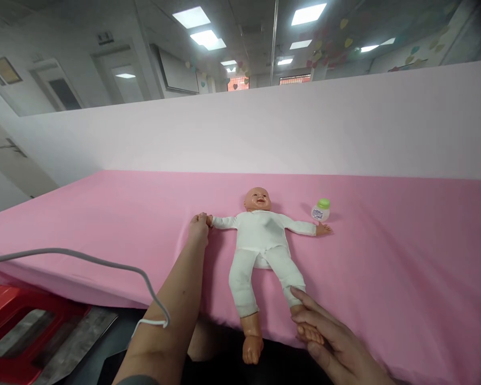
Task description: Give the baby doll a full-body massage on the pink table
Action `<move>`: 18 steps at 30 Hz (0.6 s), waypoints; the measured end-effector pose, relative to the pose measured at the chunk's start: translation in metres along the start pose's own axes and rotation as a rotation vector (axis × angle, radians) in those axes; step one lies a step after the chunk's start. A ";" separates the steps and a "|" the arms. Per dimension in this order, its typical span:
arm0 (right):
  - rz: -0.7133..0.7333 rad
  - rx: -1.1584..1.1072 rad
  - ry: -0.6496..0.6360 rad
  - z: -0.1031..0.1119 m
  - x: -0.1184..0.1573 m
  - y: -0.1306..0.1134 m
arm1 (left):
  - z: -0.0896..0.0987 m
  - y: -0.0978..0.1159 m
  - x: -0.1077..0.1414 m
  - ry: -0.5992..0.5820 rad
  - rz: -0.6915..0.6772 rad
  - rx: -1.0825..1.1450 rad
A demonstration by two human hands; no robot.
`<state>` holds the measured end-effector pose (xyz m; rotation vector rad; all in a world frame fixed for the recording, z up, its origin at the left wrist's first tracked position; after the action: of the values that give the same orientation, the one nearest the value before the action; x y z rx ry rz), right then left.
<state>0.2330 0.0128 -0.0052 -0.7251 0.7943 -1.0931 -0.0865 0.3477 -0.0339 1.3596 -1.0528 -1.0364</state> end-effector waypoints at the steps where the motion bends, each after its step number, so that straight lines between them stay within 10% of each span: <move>1: 0.000 0.012 -0.013 -0.001 0.000 -0.001 | -0.002 0.002 0.002 -0.020 -0.007 0.017; 12: 0.010 -0.272 0.017 0.011 -0.022 0.002 | -0.066 0.049 0.050 -0.371 -0.314 -0.071; 18: 0.100 -0.210 0.073 0.021 -0.061 -0.013 | -0.107 0.058 0.089 -0.521 -0.409 -0.537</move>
<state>0.2287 0.0689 0.0282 -0.8155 1.0081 -0.9594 0.0363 0.2838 0.0268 0.8896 -0.7743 -1.8947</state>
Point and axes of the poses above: each hand's wrist, its own x-axis away from the middle knuckle, its own z-axis out of the back of the hand, y = z × x, the point moved 8 cm from there along -x, towards the middle knuckle, and after that the axes turned 8 degrees about -y, right-handed, at the moved point
